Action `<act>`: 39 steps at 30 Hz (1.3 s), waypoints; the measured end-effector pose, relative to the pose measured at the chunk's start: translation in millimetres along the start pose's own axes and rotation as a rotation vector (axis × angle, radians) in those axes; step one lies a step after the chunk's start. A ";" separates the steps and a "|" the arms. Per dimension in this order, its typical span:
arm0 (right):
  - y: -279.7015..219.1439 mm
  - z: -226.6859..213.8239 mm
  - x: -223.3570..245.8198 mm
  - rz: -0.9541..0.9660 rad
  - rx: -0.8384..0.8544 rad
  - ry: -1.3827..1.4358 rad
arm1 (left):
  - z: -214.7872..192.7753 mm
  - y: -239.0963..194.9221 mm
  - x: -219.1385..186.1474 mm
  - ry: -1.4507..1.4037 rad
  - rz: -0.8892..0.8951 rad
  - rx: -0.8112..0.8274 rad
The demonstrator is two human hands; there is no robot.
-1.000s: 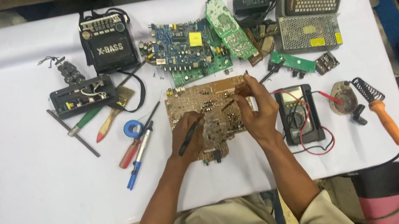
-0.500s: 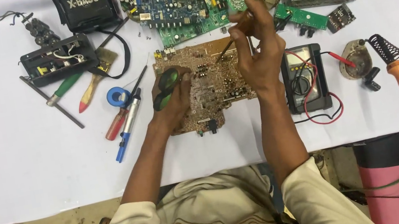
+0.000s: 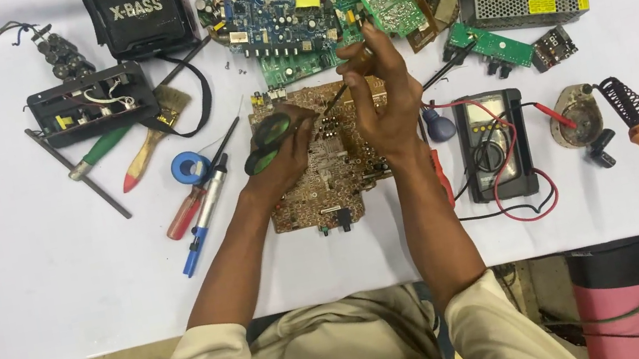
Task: The person uses a screwdriver to scrape and adjust components on a brown circuit board placed on a white workbench. The person repeatedly works on the same area of the board while other electronic parts and tools remain nearby.
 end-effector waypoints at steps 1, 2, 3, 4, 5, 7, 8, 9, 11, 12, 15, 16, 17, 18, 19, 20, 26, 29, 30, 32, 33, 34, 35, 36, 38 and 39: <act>-1.6 -0.4 -0.1 -0.001 -0.012 0.015 | -8.1 -6.5 24.3 -0.595 -0.414 -0.127; -3.4 -1.1 -0.2 -0.002 -0.023 0.030 | 6.9 -26.3 34.5 -1.189 -0.830 -0.256; -5.7 -1.9 -2.7 -0.004 -0.022 0.033 | 15.0 -28.9 58.8 -1.188 -0.830 -0.252; -8.3 -5.3 -5.3 -0.004 -0.046 0.035 | 51.1 -45.4 79.6 -1.810 -1.101 -0.367; -10.9 -8.3 -7.8 -0.004 -0.069 0.036 | 81.6 -53.5 82.0 -2.440 -1.351 -0.486; -14.2 -9.4 -8.1 0.000 -0.071 0.023 | 77.2 -55.0 97.3 -2.383 -1.349 -0.512; -15.8 -10.7 -8.7 0.005 -0.075 0.007 | 73.7 -56.0 107.2 -2.328 -1.341 -0.541; -17.8 -10.6 -11.4 0.004 -0.073 0.009 | 77.6 -57.4 104.6 -2.327 -1.345 -0.538; -21.2 -12.7 -14.5 -0.019 -0.095 0.004 | 82.2 -55.8 101.2 -2.368 -1.268 -0.565; -22.8 -11.6 -16.6 -0.020 -0.096 0.005 | 82.5 -57.7 105.2 -2.365 -1.268 -0.564; -24.2 -13.1 -15.6 -0.037 -0.117 0.006 | 84.7 -64.9 112.6 -2.267 -1.351 -0.584; -22.6 -11.4 -11.8 -0.028 -0.100 0.008 | 84.5 -62.0 107.0 -2.299 -1.338 -0.586; -20.8 -8.7 -7.8 -0.018 -0.083 0.013 | 84.7 -59.9 100.8 -2.332 -1.325 -0.583; -20.2 -7.9 -7.7 -0.019 -0.081 0.016 | 85.8 -61.3 105.7 -2.330 -1.329 -0.581; -20.1 -7.7 -7.5 -0.020 -0.084 0.043 | 86.3 -63.3 110.4 -2.347 -1.339 -0.601; -20.2 -7.2 -7.4 -0.022 -0.086 0.070 | 86.8 -65.3 114.7 -2.363 -1.349 -0.622; -18.1 1.6 -4.0 0.006 -0.056 0.080 | 93.1 -75.2 130.9 -2.389 -1.361 -0.644; -17.8 -9.3 -6.2 -0.013 -0.035 -0.015 | 94.8 -75.2 124.1 -2.485 -1.431 -0.701; -16.2 -7.5 -6.4 -0.013 -0.032 -0.013 | 94.8 -73.7 116.8 -2.485 -1.435 -0.699; -14.6 -13.6 -12.2 0.037 -0.096 0.079 | 92.1 -68.7 103.1 -2.441 -1.437 -0.631; -15.8 -11.7 -12.6 0.038 -0.093 0.078 | 92.8 -69.0 104.5 -2.443 -1.438 -0.631; -17.1 -11.2 -12.8 0.039 -0.103 0.089 | 92.6 -70.1 107.8 -2.445 -1.437 -0.670; -18.1 -9.9 -13.1 0.039 -0.114 0.103 | 93.1 -71.9 110.9 -2.443 -1.436 -0.709; -18.2 -8.6 -12.7 0.038 -0.112 0.103 | 95.1 -76.0 117.2 -2.443 -1.439 -0.709; -19.1 -2.2 -12.3 0.051 -0.082 0.113 | 71.2 -60.0 135.1 -1.815 -0.959 -0.251; -18.7 -3.7 -11.8 0.050 -0.079 0.115 | 74.7 -58.9 126.9 -1.816 -0.961 -0.247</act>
Point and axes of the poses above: each hand's wrist, its own y-axis towards the middle knuckle, its own z-axis out of the palm, x = y × z, the point moved 10 cm from there along y, towards the middle knuckle, and after that the axes turned 1 degree about -y, right-handed, at the moved point
